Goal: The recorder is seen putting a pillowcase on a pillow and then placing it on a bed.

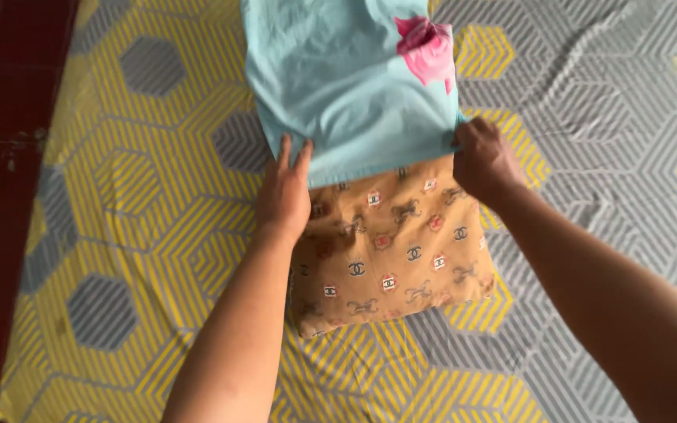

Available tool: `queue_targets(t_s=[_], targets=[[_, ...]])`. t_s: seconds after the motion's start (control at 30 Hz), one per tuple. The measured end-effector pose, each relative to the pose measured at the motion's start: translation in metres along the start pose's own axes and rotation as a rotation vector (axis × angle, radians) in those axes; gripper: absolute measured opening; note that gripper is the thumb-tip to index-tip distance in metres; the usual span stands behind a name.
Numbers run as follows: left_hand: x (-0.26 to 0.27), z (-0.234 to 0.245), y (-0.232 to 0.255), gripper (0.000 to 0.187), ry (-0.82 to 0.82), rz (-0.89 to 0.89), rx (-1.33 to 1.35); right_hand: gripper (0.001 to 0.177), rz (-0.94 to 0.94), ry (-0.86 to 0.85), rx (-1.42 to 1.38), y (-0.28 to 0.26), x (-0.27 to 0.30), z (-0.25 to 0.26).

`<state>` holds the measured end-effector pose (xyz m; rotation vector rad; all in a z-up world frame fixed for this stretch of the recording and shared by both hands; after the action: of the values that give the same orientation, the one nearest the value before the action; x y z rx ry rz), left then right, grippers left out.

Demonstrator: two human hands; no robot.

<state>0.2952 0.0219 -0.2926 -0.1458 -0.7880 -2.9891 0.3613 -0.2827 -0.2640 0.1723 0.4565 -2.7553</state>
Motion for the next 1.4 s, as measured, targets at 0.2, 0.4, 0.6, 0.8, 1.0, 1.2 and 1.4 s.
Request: queue_targets(t_s=[0.2,0.4,0.6,0.8,1.0,1.2,1.4], targets=[[-0.019,0.001,-0.023,0.068,0.125,0.084,0.117,0.017,0.031,-0.068,-0.009,0.019,-0.024,-0.037],[0.009,-0.069,-0.155,0.037,0.092,0.272,-0.174,0.013,0.005,-0.134,0.116,0.064,0.003,-0.079],[0.028,-0.043,-0.108,0.049,0.092,0.286,0.011,0.013,0.037,-0.081,-0.022,0.044,-0.001,-0.071],[-0.009,-0.011,-0.046,0.032,0.505,-0.148,0.298,0.017,0.065,0.107,-0.104,0.015,-0.008,-0.044],[-0.016,-0.016,-0.073,0.012,0.224,0.062,0.107,0.008,0.001,-0.076,0.001,0.054,0.004,-0.072],[0.027,-0.026,-0.05,0.025,0.241,-0.3,-0.115,0.02,0.182,-0.115,0.142,0.035,0.032,-0.064],[0.012,-0.03,-0.054,0.022,0.153,-0.195,0.124,0.037,-0.12,-0.278,-0.033,0.059,0.027,-0.096]])
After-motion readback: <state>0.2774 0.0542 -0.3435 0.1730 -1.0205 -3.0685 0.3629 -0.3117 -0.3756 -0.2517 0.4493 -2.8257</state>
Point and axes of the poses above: each hand's wrist, its own x-axis away from the middle knuckle, its own z-axis out of the back of the hand, y = z × x, the point moved 10 cm from there along -x, towards the middle knuckle, and after that the axes turned 10 degrees about x, right-handed, at the moved point
